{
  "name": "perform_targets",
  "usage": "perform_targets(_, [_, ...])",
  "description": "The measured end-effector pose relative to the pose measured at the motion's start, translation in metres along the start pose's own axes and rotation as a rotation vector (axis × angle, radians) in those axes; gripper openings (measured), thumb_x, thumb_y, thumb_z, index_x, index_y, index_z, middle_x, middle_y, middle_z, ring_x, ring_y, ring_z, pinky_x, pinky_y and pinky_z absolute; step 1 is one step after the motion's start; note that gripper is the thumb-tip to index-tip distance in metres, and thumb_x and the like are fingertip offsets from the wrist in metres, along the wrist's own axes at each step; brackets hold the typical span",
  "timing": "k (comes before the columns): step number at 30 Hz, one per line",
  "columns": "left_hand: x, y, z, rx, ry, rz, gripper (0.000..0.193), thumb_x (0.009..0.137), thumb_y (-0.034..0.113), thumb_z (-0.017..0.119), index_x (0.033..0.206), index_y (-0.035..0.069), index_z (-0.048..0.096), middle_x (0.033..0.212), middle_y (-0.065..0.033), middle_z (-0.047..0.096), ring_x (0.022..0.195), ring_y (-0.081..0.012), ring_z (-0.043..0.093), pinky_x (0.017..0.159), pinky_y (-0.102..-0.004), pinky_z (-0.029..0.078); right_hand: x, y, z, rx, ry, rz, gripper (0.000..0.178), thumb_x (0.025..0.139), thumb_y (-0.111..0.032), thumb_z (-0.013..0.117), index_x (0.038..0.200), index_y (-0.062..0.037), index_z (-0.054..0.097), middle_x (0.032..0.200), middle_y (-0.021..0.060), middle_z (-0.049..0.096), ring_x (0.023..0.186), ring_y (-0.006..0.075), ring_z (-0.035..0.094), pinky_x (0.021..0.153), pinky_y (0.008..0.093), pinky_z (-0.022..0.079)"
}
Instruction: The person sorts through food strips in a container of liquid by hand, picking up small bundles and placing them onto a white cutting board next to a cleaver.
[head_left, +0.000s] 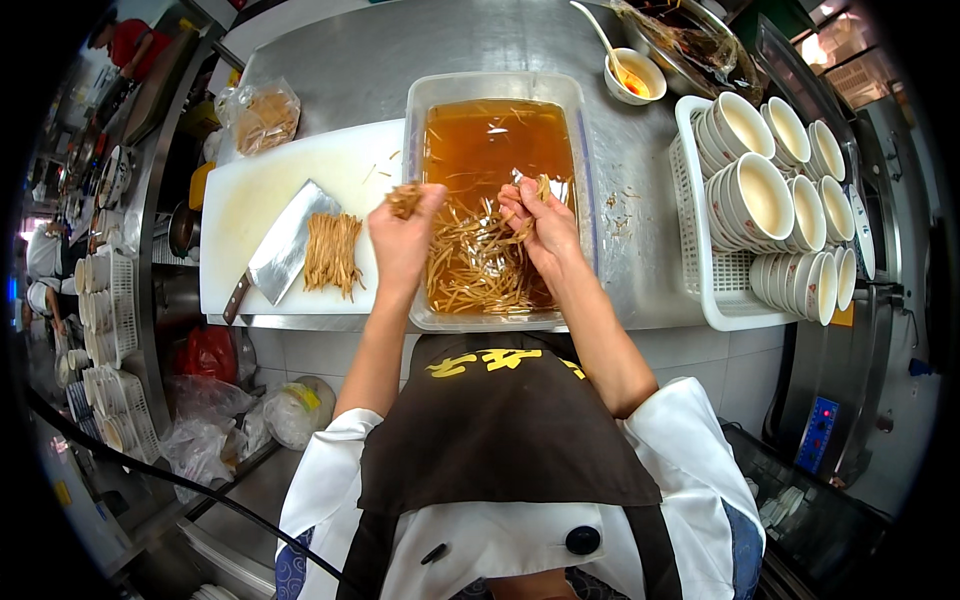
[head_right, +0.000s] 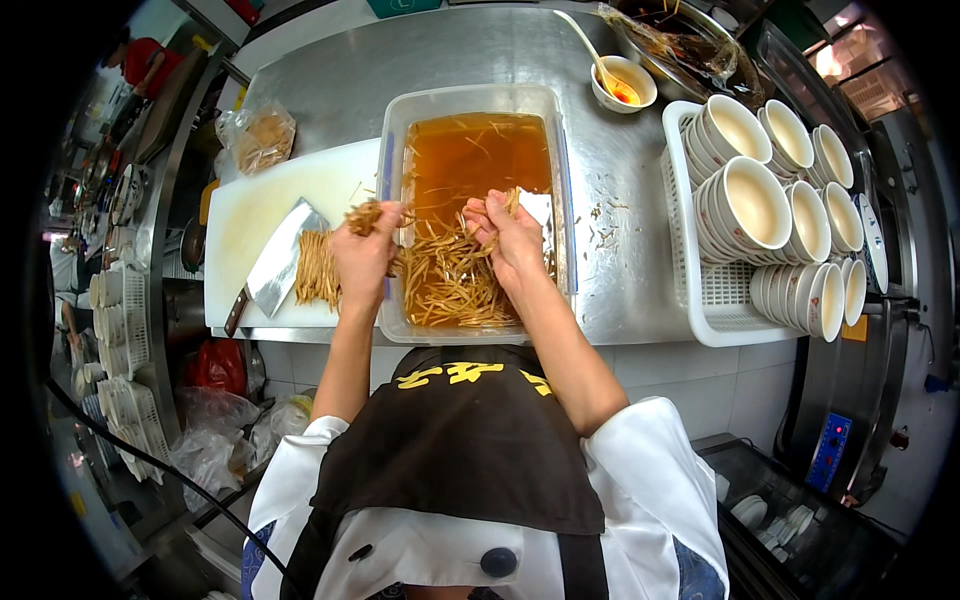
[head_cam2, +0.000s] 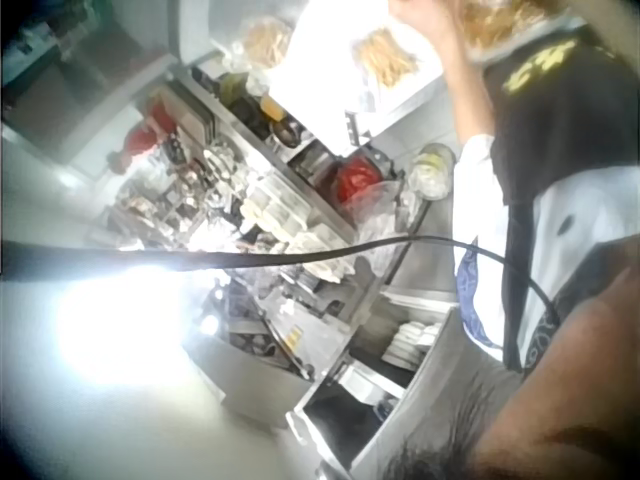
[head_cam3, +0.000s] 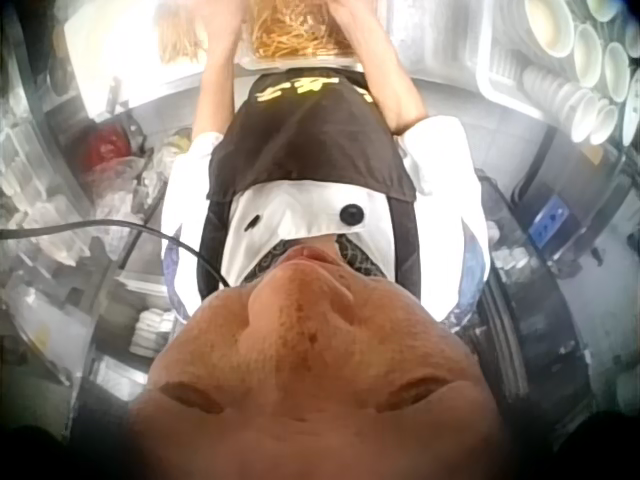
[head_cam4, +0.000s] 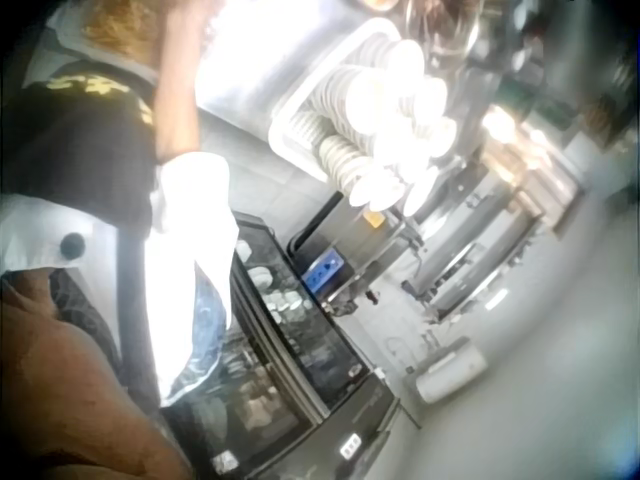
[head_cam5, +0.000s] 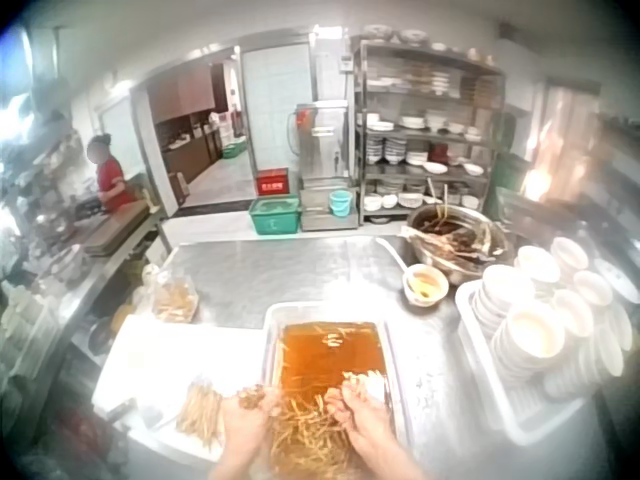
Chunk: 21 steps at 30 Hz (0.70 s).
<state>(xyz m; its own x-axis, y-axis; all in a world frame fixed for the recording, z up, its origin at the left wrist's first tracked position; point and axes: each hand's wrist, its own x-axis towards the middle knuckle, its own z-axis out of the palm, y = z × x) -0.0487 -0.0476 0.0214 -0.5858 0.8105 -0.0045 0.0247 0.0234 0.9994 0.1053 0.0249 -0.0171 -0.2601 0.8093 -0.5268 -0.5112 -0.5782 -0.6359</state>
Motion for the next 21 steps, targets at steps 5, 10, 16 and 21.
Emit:
perform_targets(5, [-0.011, -0.009, 0.021, 0.195, -0.138, 0.0, 0.014, 0.078, 0.011, 0.068, 0.082, -0.003, 0.067, 0.074, -0.0054, 0.066, 0.065, -0.0094, 0.059, 0.061, -0.0236, 0.046, -0.014, 0.002, 0.019, 0.035, -0.022, -0.029, 0.021, 0.091, -0.011, 0.05, 0.109, -0.0003, 0.046, 0.097, 0.0151, 0.06, 0.085, 0.0216, 0.061, 0.077, 0.0325, 0.05])
perform_targets(10, [-0.012, -0.012, 0.027, 0.157, -0.069, -0.023, 0.017, 0.077, 0.013, 0.069, 0.081, -0.003, 0.066, 0.071, -0.0061, 0.065, 0.061, -0.0099, 0.058, 0.057, -0.0242, 0.045, -0.031, 0.004, 0.033, -0.137, -0.06, -0.16, 0.02, 0.091, -0.009, 0.05, 0.109, 0.001, 0.047, 0.095, 0.0143, 0.061, 0.084, 0.019, 0.06, 0.078, 0.0292, 0.049])
perform_targets(16, [-0.01, -0.004, 0.029, -0.19, -0.022, -0.346, 0.017, 0.076, 0.013, 0.071, 0.076, -0.002, 0.062, 0.063, -0.0045, 0.06, 0.046, -0.007, 0.047, 0.04, -0.0216, 0.034, -0.026, 0.014, 0.028, -0.234, -0.176, -0.367, 0.025, 0.088, -0.01, 0.055, 0.109, 0.0011, 0.048, 0.096, 0.0134, 0.063, 0.09, 0.0177, 0.06, 0.084, 0.0298, 0.046])
perform_targets(21, [-0.011, -0.003, 0.03, -0.344, 0.07, -0.36, 0.011, 0.077, 0.008, 0.067, 0.078, 0.0, 0.061, 0.063, -0.004, 0.058, 0.043, -0.0052, 0.042, 0.038, -0.0207, 0.031, -0.024, 0.015, 0.03, -0.192, -0.173, -0.339, 0.025, 0.09, -0.013, 0.051, 0.112, 0.0007, 0.048, 0.1, 0.0131, 0.062, 0.091, 0.0177, 0.06, 0.085, 0.0309, 0.046])
